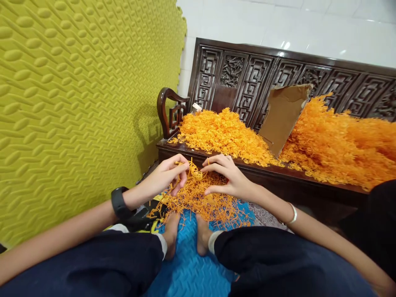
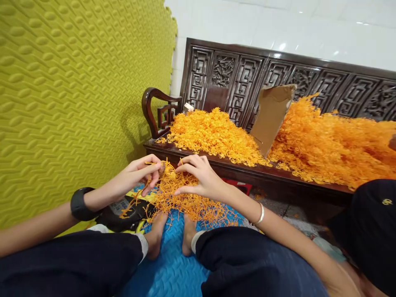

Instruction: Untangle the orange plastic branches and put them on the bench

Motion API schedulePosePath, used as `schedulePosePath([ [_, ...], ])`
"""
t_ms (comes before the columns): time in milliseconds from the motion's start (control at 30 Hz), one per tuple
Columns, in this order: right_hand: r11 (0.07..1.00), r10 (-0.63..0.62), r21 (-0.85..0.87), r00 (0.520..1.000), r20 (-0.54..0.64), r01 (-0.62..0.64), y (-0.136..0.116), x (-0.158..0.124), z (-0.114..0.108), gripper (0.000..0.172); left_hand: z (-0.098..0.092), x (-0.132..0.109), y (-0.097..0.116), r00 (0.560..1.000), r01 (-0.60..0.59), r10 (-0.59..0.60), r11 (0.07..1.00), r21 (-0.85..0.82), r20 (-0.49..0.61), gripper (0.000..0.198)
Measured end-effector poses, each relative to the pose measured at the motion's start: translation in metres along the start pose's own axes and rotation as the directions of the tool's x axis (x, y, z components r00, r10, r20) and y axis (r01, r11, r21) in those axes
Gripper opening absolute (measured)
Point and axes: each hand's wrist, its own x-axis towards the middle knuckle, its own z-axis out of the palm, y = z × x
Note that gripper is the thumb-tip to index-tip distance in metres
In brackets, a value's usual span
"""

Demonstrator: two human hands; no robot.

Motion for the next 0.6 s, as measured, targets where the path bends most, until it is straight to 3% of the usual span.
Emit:
schedulePosePath([
  [100, 0.985, -0.024, -0.172, 0.999, -0.039, 0.017, -0.005, 0.001, 0.007, 0.042, 0.003, -0.002, 0.005, 0.999, 0.023, -0.022, 0.998, -0.06, 0.029, 0.016],
  [167, 0.969, -0.064, -0.244, 0.993, -0.098, 0.039, -0.01, 0.004, 0.007, 0.027, 0.005, -0.003, 0.009, 0.995, 0.037, -0.031, 0.997, -0.073, 0.09, 0.015],
  [233, 0.962, -0.084, -0.269, 0.98, -0.18, 0.033, -0.015, 0.006, 0.001, 0.014, 0.006, -0.004, 0.011, 0.992, 0.025, -0.017, 0.998, -0.06, 0.126, 0.012],
  [300, 0.972, -0.047, -0.233, 0.956, -0.289, -0.023, -0.017, 0.005, -0.008, 0.007, 0.003, -0.005, 0.011, 0.996, 0.006, -0.002, 0.999, -0.045, 0.086, 0.014],
  [400, 0.987, 0.117, -0.036, 0.866, -0.485, -0.153, -0.015, 0.001, -0.023, 0.003, -0.003, -0.006, 0.008, 0.997, 0.016, -0.016, 1.0, -0.007, -0.074, 0.027],
  [467, 0.968, 0.251, 0.158, 0.803, -0.54, -0.196, -0.009, -0.002, -0.028, 0.003, -0.008, -0.007, 0.005, 0.993, 0.043, -0.04, 0.999, 0.027, -0.114, 0.033],
  [600, 0.779, 0.535, 0.563, 0.76, -0.369, -0.275, 0.006, -0.008, -0.024, 0.009, -0.015, -0.008, 0.0, 0.999, 0.01, -0.009, 0.999, 0.035, -0.045, 0.037],
])
